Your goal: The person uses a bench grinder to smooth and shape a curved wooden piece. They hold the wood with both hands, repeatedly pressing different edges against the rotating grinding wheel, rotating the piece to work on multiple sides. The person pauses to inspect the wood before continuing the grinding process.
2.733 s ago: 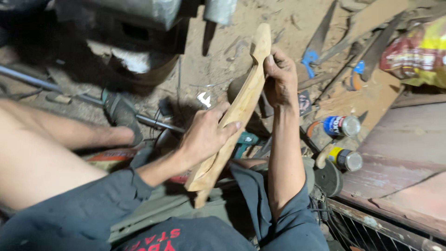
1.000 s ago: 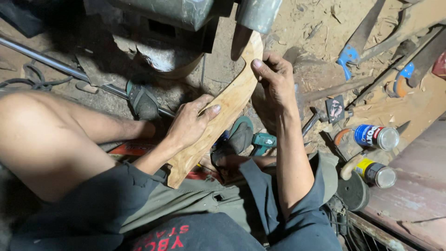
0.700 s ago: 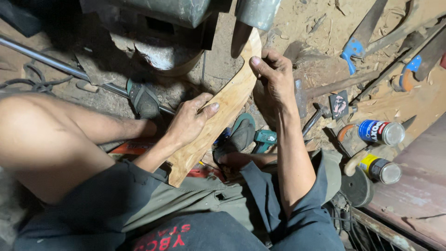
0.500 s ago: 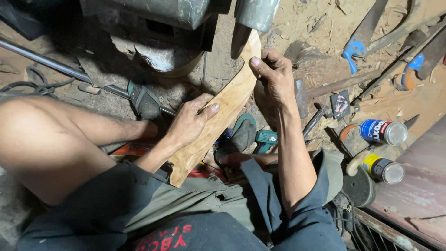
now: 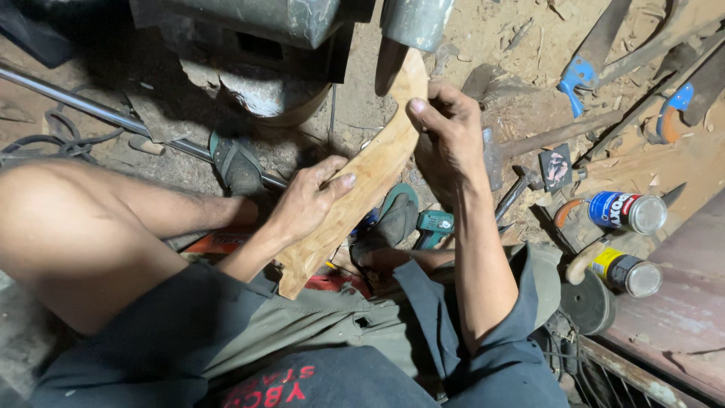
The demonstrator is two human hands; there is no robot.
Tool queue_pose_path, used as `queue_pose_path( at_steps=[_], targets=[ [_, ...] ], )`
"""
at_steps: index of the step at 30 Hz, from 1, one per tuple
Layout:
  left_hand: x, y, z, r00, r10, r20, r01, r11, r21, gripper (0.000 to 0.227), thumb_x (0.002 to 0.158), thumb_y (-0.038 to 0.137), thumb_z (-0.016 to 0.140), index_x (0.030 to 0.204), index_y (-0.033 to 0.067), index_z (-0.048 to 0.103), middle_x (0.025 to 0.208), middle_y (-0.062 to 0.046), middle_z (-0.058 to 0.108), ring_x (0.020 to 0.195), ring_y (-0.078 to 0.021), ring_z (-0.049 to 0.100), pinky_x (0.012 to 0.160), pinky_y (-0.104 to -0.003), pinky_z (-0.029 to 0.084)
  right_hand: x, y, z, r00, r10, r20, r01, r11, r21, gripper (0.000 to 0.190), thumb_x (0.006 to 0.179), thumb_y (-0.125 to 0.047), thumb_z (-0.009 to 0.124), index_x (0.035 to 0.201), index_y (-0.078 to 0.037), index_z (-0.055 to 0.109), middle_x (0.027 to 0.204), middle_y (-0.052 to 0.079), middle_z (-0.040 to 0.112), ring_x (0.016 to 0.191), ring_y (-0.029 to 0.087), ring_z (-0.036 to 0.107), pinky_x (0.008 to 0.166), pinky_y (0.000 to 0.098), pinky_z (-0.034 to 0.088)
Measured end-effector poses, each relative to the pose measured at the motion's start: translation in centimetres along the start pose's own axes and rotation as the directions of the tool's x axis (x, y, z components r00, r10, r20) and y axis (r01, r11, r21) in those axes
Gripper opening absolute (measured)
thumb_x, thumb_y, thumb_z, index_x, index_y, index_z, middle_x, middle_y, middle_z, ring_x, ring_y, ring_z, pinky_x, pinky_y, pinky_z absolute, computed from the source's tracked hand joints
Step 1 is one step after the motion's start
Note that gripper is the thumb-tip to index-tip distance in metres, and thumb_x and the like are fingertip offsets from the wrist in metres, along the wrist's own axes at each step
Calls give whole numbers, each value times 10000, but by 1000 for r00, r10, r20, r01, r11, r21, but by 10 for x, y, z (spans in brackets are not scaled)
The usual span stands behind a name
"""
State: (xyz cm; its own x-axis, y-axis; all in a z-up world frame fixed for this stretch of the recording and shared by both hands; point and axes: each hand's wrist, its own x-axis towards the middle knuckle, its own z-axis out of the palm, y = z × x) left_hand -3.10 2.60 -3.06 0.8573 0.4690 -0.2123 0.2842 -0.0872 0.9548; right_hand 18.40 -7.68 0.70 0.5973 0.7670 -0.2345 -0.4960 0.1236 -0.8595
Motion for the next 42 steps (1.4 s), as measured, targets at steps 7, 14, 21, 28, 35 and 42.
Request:
queue_pose_path(
  at_steps=[7, 14, 21, 28, 35, 42],
  targets=[
    [-11, 7, 8, 996, 76, -49, -70, 990, 119, 485, 983, 356, 665, 1256, -44, 645, 1201, -233, 709, 1121, -340, 710, 955, -403, 535, -14, -7, -29, 998, -31, 62, 41, 985, -168, 177, 996, -54, 739, 1129, 49, 685, 943, 26, 661, 788, 69, 545, 688, 204, 421],
    [-26, 29, 12, 940, 323, -109, -266, 895, 358, 338, 954, 220, 710, 1182, -25, 663, 1092, -204, 703, 991, -402, 669, 825, -458, 539, -36, -24, -42, 993, -25, 117, 64, 938, -340, 341, 960, -110, 748, 1260, 23, 655, 1053, 10, 694, 916, 77, 604, 809, 227, 499],
    [-34, 42, 11, 867, 490, -86, -385, 771, 506, 236, 915, 121, 758, 1078, 15, 624, 947, -143, 641, 876, -349, 604, 744, -465, 518, -42, -11, -67, 984, -87, 156, 139, 920, -365, 334, 955, -139, 781, 1228, 24, 678, 1093, 28, 717, 996, 110, 639, 886, 259, 523],
    [-32, 30, 11, 875, 482, -53, -368, 730, 576, 327, 862, 57, 757, 1159, -23, 644, 944, -147, 646, 863, -318, 620, 725, -448, 532, -42, -5, -72, 987, -93, 134, 145, 874, -464, 358, 950, -142, 804, 1244, 25, 690, 1106, 45, 721, 1008, 127, 647, 912, 269, 525],
    [1, 3, 19, 995, -46, 93, 28, 981, 190, 478, 951, 351, 697, 1336, 68, 666, 1257, -163, 742, 1141, -248, 733, 1002, -377, 552, -43, 6, -52, 997, -28, 71, 31, 998, -49, 401, 906, -26, 780, 1266, 27, 612, 1008, 45, 680, 835, 94, 581, 767, 250, 496],
    [2, -13, -11, 985, 63, 161, -78, 993, 90, 573, 864, 386, 734, 1266, -9, 629, 1163, -194, 709, 1043, -306, 688, 861, -404, 563, -37, 2, -70, 982, -182, -42, 175, 976, -128, 228, 974, 16, 765, 1151, 50, 625, 870, 22, 622, 716, 85, 519, 654, 231, 406]
  ],
)
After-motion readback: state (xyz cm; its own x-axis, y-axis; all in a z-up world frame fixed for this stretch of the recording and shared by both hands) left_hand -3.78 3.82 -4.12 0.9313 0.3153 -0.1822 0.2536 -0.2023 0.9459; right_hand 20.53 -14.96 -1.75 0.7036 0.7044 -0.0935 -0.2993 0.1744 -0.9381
